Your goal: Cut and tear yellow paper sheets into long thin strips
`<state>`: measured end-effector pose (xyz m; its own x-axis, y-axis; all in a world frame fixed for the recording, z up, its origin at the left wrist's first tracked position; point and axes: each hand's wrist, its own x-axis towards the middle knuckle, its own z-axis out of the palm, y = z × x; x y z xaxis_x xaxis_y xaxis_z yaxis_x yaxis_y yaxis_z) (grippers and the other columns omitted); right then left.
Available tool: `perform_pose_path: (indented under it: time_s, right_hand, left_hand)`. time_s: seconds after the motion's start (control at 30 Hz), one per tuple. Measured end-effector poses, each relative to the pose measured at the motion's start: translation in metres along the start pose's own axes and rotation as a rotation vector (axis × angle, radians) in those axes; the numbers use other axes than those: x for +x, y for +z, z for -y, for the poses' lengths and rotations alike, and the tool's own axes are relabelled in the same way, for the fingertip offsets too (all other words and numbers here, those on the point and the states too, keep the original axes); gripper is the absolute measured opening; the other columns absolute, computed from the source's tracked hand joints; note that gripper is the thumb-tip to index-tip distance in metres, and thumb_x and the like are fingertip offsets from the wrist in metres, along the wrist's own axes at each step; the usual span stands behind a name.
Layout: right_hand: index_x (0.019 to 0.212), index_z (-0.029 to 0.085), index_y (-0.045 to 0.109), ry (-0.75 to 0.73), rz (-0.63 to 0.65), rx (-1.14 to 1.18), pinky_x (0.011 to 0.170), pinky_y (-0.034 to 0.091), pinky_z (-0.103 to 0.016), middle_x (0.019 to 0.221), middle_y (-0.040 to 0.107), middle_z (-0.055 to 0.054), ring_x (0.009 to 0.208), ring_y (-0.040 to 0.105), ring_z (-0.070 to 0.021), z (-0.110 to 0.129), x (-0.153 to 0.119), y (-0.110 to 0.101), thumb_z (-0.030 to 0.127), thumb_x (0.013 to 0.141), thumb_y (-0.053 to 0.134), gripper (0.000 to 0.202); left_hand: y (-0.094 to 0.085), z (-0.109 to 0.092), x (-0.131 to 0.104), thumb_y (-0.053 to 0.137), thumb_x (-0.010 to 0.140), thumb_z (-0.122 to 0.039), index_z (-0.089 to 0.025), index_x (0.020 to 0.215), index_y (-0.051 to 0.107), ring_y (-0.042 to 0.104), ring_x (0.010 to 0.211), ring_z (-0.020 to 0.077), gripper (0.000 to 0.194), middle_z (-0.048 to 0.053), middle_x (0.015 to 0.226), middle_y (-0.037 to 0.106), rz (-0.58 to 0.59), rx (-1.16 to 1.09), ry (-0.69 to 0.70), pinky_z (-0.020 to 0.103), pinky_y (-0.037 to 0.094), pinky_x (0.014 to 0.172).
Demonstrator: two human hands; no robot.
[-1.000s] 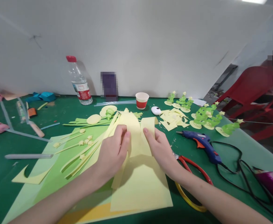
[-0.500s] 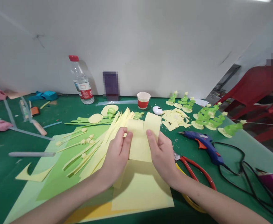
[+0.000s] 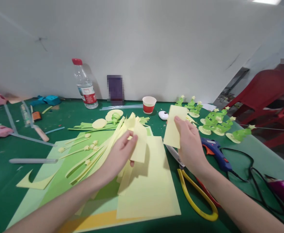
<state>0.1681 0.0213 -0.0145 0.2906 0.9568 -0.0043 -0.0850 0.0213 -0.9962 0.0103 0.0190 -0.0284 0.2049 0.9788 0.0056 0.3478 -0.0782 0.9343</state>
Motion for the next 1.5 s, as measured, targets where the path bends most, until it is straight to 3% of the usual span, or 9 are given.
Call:
perform_pose_path:
  time_s: [0.17, 0.27, 0.43, 0.67, 0.8, 1.0, 1.2, 1.37, 1.5]
  right_hand:
    - [0.068, 0.015, 0.065, 0.337, 0.355, -0.029, 0.053, 0.046, -0.025, 0.064, 0.062, -0.003, 0.058, 0.057, -0.0152, -0.002, 0.011, -0.005, 0.03, 0.077, 0.056, 0.019]
    - [0.076, 0.014, 0.068, 0.444, 0.424, 0.002, 0.055, 0.049, -0.027, 0.07, 0.065, -0.006, 0.064, 0.06, -0.0172, -0.01, 0.017, -0.004, 0.028, 0.082, 0.047, 0.025]
    - [0.081, 0.013, 0.069, 0.437, 0.398, 0.028, 0.062, 0.05, -0.026, 0.074, 0.066, -0.008, 0.069, 0.061, -0.0158, -0.019, 0.022, -0.004, 0.024, 0.084, 0.042, 0.029]
    - [0.071, 0.016, 0.071, 0.38, 0.476, -0.167, 0.057, 0.044, -0.021, 0.068, 0.066, -0.001, 0.064, 0.059, -0.0137, -0.023, 0.014, -0.001, 0.021, 0.078, 0.053, 0.02]
    - [0.061, 0.016, 0.07, 0.39, 0.518, -0.224, 0.054, 0.041, -0.022, 0.064, 0.065, -0.001, 0.057, 0.056, -0.0127, -0.027, 0.011, 0.004, 0.02, 0.077, 0.055, 0.022]
    - [0.077, 0.016, 0.07, 0.445, 0.611, -0.083, 0.066, 0.046, -0.024, 0.079, 0.068, -0.005, 0.071, 0.061, -0.0144, -0.022, 0.015, -0.002, 0.029, 0.082, 0.047, 0.027]
    - [0.076, 0.013, 0.072, 0.386, 0.585, 0.012, 0.062, 0.045, -0.022, 0.073, 0.067, -0.005, 0.066, 0.059, -0.0134, -0.018, 0.022, -0.01, 0.029, 0.076, 0.054, 0.024]
    - [0.085, 0.017, 0.071, 0.28, 0.393, 0.03, 0.057, 0.043, -0.019, 0.072, 0.065, -0.002, 0.061, 0.055, -0.0107, -0.02, 0.031, -0.014, 0.035, 0.077, 0.051, 0.028]
    - [0.079, 0.014, 0.071, 0.311, 0.325, -0.083, 0.052, 0.042, -0.022, 0.065, 0.063, -0.004, 0.056, 0.055, -0.0135, -0.025, 0.032, -0.013, 0.03, 0.075, 0.053, 0.025]
  left_hand:
    - [0.015, 0.014, -0.005, 0.032, 0.086, -0.04, -0.022, 0.065, 0.038, 0.044, 0.052, 0.0115, 0.029, -0.006, 0.057, 0.037, 0.197, 0.194, 0.045, 0.02, 0.039, 0.046]
    - [0.02, 0.023, -0.009, 0.029, 0.087, -0.034, -0.021, 0.06, 0.034, 0.042, 0.046, 0.0123, 0.031, -0.006, 0.05, 0.037, 0.245, 0.36, 0.094, 0.022, 0.034, 0.044]
    - [0.027, 0.031, -0.016, 0.032, 0.086, -0.029, -0.02, 0.048, 0.037, 0.035, 0.037, 0.0128, 0.039, -0.003, 0.042, 0.038, 0.295, 0.67, 0.254, 0.026, 0.02, 0.042]
    - [0.037, 0.039, -0.023, 0.028, 0.087, -0.02, -0.016, 0.056, 0.053, 0.046, 0.036, 0.0168, 0.04, 0.004, 0.045, 0.053, 0.362, 0.933, 0.494, 0.028, 0.022, 0.041]
    - [0.038, 0.042, -0.023, 0.03, 0.086, -0.016, -0.014, 0.061, 0.057, 0.054, 0.043, 0.0218, 0.037, 0.007, 0.05, 0.059, 0.369, 0.982, 0.554, 0.029, 0.026, 0.042]
    - [0.036, 0.045, -0.023, 0.031, 0.085, -0.017, -0.014, 0.063, 0.058, 0.055, 0.047, 0.0207, 0.035, 0.008, 0.054, 0.061, 0.37, 0.93, 0.57, 0.031, 0.033, 0.046]
    - [0.03, 0.037, -0.023, 0.028, 0.086, -0.023, -0.016, 0.058, 0.054, 0.049, 0.044, 0.0157, 0.039, 0.004, 0.052, 0.057, 0.381, 0.809, 0.462, 0.029, 0.03, 0.047]
    - [0.009, 0.012, -0.012, 0.026, 0.084, -0.025, -0.018, 0.05, 0.042, 0.044, 0.043, 0.0123, 0.038, 0.0, 0.047, 0.048, 0.36, 0.694, 0.17, 0.024, 0.03, 0.045]
    - [-0.017, 0.004, -0.002, 0.033, 0.077, -0.027, -0.019, 0.041, 0.042, 0.04, 0.035, 0.0116, 0.038, -0.001, 0.04, 0.047, 0.517, 0.644, -0.076, 0.023, 0.028, 0.038]
